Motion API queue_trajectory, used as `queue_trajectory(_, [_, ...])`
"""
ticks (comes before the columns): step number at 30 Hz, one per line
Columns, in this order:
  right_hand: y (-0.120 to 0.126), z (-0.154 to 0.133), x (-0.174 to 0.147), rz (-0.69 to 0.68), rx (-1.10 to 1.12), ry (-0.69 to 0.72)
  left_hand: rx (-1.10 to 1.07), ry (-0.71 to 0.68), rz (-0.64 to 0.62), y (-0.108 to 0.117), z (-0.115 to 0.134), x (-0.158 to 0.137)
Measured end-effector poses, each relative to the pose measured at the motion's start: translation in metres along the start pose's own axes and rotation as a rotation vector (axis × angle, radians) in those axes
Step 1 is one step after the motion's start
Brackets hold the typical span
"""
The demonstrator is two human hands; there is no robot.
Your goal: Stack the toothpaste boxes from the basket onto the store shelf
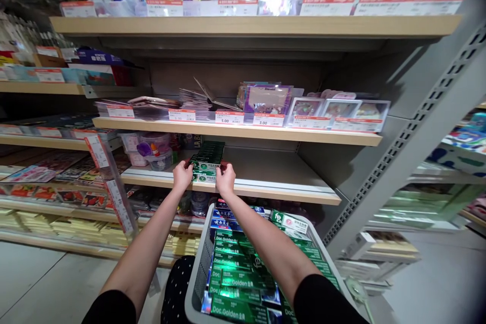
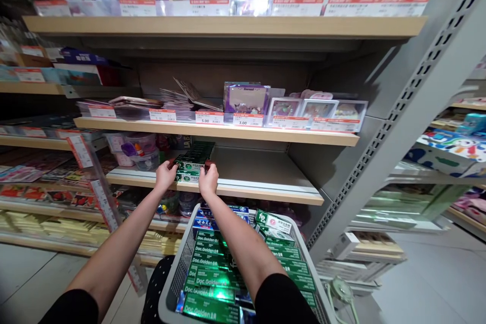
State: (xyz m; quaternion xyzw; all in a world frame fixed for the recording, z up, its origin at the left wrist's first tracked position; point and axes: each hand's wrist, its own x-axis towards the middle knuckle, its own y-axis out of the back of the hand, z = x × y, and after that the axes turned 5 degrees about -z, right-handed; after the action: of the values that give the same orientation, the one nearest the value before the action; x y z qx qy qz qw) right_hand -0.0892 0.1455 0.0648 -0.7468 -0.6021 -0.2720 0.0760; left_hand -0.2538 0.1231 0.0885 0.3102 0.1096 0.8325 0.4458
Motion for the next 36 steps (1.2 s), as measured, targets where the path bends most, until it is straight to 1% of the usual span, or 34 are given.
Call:
queue_trajectory(5, [0.005, 0.000, 0.000, -0.040, 0.064, -0.009, -0.164, 0.007, -0.031, -0.001, -0.003, 0.002])
queue_trajectory(8, [0.022, -0.003, -0.001, -0.085, 0.178, 0.028, -0.240, 0.003, 0.000, 0.006, -0.001, -0.007])
queue_trajectory(11, [0.055, -0.004, -0.008, -0.162, 0.278, 0.064, -0.299, -0.048, 0.072, 0.017, 0.002, -0.031])
queue_trajectory(13, [0.085, -0.003, -0.017, -0.241, 0.292, 0.063, -0.313, -0.100, 0.092, 0.024, 0.005, -0.053])
queue_trajectory(15, [0.118, -0.001, -0.030, -0.345, 0.279, 0.051, -0.325, -0.110, 0.077, 0.025, 0.008, -0.080])
queue_trajectory(17, [0.153, -0.001, -0.045, -0.470, 0.247, 0.032, -0.355, -0.074, -0.010, 0.021, 0.010, -0.109])
queue_trajectory(18, [0.170, -0.001, -0.052, -0.534, 0.222, 0.013, -0.371, -0.048, -0.086, 0.017, 0.012, -0.124])
queue_trajectory(20, [0.202, -0.002, -0.066, -0.671, 0.164, -0.039, -0.391, -0.005, -0.288, 0.007, 0.017, -0.153])
queue_trajectory(22, [0.231, -0.003, -0.079, -0.775, 0.115, -0.082, -0.400, 0.015, -0.517, -0.002, 0.027, -0.179])
queue_trajectory(24, [0.256, -0.002, -0.091, -0.804, 0.049, -0.094, -0.385, 0.008, -0.724, -0.009, 0.042, -0.200])
queue_trajectory(26, [0.277, -0.001, -0.102, -0.755, -0.022, -0.098, -0.339, -0.015, -0.870, -0.012, 0.058, -0.217])
queue_trajectory(27, [0.286, 0.000, -0.108, -0.721, -0.048, -0.107, -0.306, -0.032, -0.913, -0.012, 0.066, -0.224])
queue_trajectory(29, [0.302, 0.001, -0.120, -0.674, -0.068, -0.137, -0.250, -0.077, -0.948, -0.012, 0.080, -0.236])
queue_trajectory(31, [0.313, 0.002, -0.133, -0.685, -0.068, -0.160, -0.215, -0.139, -0.962, -0.012, 0.087, -0.246])
queue_trajectory(33, [0.320, 0.005, -0.145, -0.725, -0.076, -0.165, -0.185, -0.193, -0.968, -0.014, 0.088, -0.253])
queue_trajectory(36, [0.322, 0.013, -0.157, -0.746, -0.103, -0.169, -0.121, -0.217, -0.959, -0.019, 0.083, -0.258])
